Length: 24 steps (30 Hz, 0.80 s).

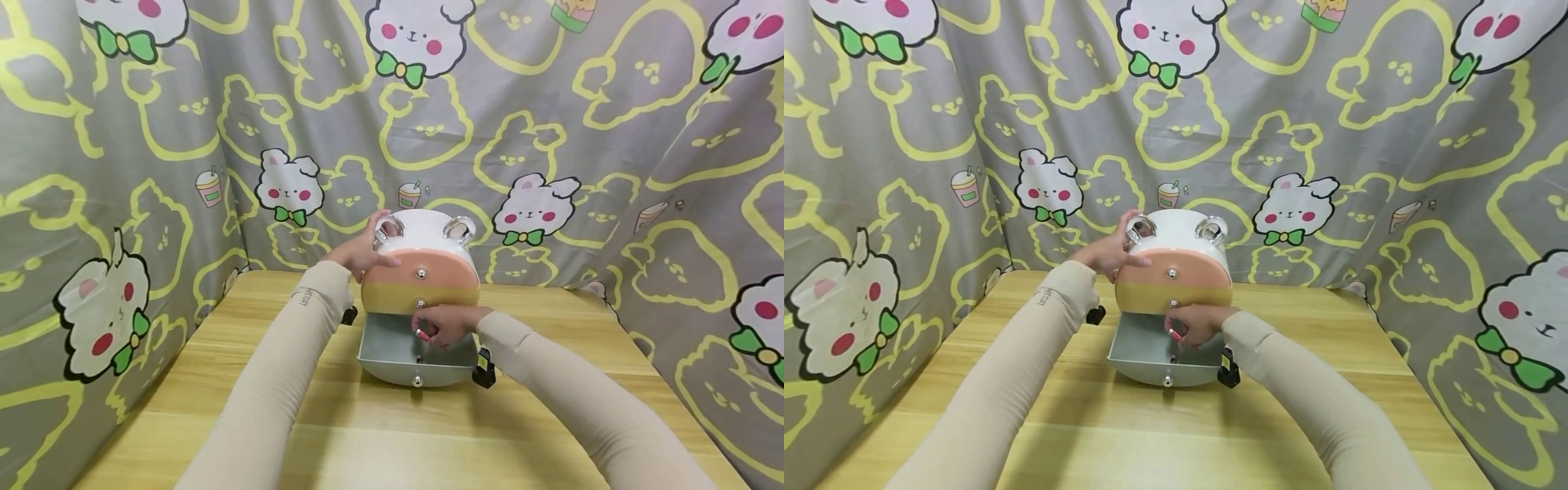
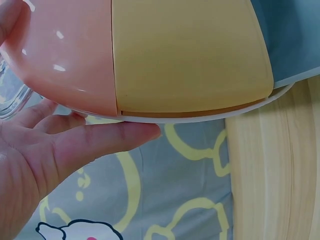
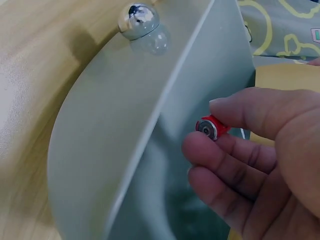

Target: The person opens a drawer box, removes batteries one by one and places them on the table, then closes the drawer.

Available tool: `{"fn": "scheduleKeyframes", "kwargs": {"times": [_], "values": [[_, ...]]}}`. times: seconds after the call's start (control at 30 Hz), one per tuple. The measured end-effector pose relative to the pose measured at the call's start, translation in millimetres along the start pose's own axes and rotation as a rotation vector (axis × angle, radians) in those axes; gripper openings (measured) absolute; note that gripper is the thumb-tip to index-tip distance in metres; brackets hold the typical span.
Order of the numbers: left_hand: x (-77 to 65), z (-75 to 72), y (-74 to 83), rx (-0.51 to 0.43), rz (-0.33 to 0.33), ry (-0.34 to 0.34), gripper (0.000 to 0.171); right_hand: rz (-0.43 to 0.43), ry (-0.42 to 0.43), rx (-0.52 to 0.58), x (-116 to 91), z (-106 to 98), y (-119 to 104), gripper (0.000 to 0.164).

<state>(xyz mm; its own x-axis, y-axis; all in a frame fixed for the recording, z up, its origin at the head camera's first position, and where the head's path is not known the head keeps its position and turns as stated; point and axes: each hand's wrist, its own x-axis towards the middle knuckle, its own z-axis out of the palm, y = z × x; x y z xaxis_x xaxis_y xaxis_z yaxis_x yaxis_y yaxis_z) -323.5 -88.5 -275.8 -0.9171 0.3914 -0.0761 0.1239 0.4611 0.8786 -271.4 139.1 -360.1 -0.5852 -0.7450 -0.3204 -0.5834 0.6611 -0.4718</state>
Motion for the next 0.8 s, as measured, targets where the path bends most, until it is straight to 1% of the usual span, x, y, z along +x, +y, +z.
{"fn": "scheduleKeyframes", "kwargs": {"times": [0.23,0.37,0.5,0.67,0.73,0.8], "values": [[0.7,-0.1,-0.3,0.009,0.02,0.016,0.108,-0.012,0.045,0.07,-11.9,-2.4,-2.1,0.03],[-0.9,-0.8,-0.7,-0.009,0.017,0.014,0.107,-0.006,0.066,0.087,-17.0,-4.0,-0.9,0.028],[-4.3,-0.2,0.2,-0.021,0.023,0.01,0.107,0.007,0.078,0.129,-21.8,-4.8,1.5,0.028],[-20.8,1.4,18.8,-0.031,0.008,-0.02,0.107,0.012,0.087,0.177,-28.5,-5.9,3.4,0.028],[-22.7,1.6,22.3,-0.025,-0.002,-0.022,0.107,0.01,0.093,0.182,-30.7,-6.7,4.5,0.028],[-16.1,1.3,15.9,-0.016,0.001,-0.013,0.108,0.012,0.097,0.185,-33.0,-8.0,5.7,0.028]]}}
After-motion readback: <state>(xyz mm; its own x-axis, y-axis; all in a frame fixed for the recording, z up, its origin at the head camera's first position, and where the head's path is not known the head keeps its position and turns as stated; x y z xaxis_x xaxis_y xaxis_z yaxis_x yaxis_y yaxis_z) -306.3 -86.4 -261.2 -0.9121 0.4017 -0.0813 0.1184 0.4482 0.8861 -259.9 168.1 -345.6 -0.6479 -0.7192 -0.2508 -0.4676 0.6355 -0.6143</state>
